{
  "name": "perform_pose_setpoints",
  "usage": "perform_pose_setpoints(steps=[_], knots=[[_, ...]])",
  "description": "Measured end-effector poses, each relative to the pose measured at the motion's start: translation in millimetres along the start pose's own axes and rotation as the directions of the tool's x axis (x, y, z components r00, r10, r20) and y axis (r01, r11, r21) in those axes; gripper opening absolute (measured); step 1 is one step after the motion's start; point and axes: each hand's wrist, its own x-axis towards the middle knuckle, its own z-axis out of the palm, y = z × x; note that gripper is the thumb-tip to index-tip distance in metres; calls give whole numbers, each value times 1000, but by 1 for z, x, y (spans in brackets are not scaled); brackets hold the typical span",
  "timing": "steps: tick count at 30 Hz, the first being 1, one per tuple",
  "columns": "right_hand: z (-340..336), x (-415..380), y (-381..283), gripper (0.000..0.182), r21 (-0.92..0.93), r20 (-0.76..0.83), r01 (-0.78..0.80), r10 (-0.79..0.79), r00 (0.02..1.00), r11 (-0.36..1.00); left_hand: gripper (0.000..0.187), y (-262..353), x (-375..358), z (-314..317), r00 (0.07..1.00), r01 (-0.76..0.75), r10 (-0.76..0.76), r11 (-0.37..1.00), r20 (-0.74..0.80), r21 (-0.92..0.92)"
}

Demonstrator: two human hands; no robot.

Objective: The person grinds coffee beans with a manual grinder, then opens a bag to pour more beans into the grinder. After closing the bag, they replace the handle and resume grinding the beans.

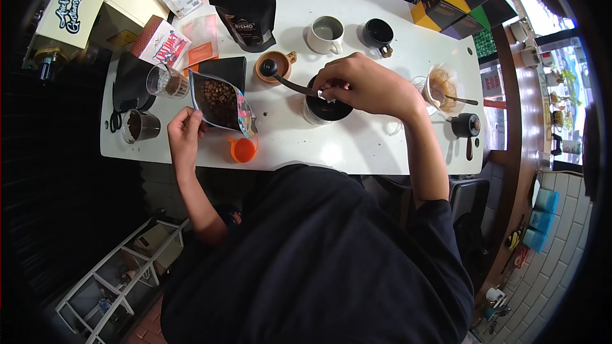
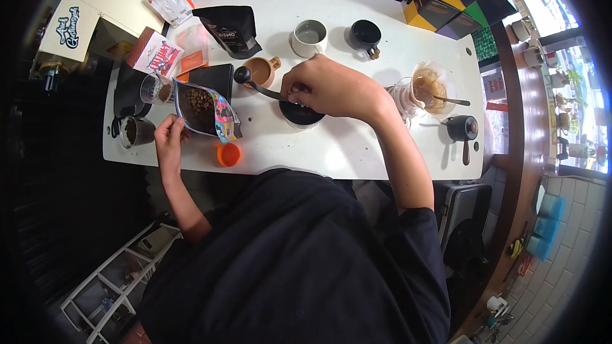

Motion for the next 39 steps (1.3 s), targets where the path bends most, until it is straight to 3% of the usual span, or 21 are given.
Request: perform_pose_setpoints(steps=[27, 32, 37, 39], knots=[[12, -1, -2, 12, 22, -58, 34, -32, 998, 999, 28, -1, 2, -2, 1000, -16, 16, 1000, 22, -14], [2, -21, -28, 10, 4, -255, 77, -73, 964, 997, 27, 1, 0, 0, 1000, 6, -6, 1000, -11, 0], [10, -43, -47, 9, 58, -242, 143, -125, 962, 988, 29, -3, 3, -3, 1000, -1, 1, 1000, 19, -4], [11, -50, -47, 10, 79, -213, 47, -30, 977, 996, 26, -2, 1, -2, 1000, 14, -13, 1000, 23, -17]])
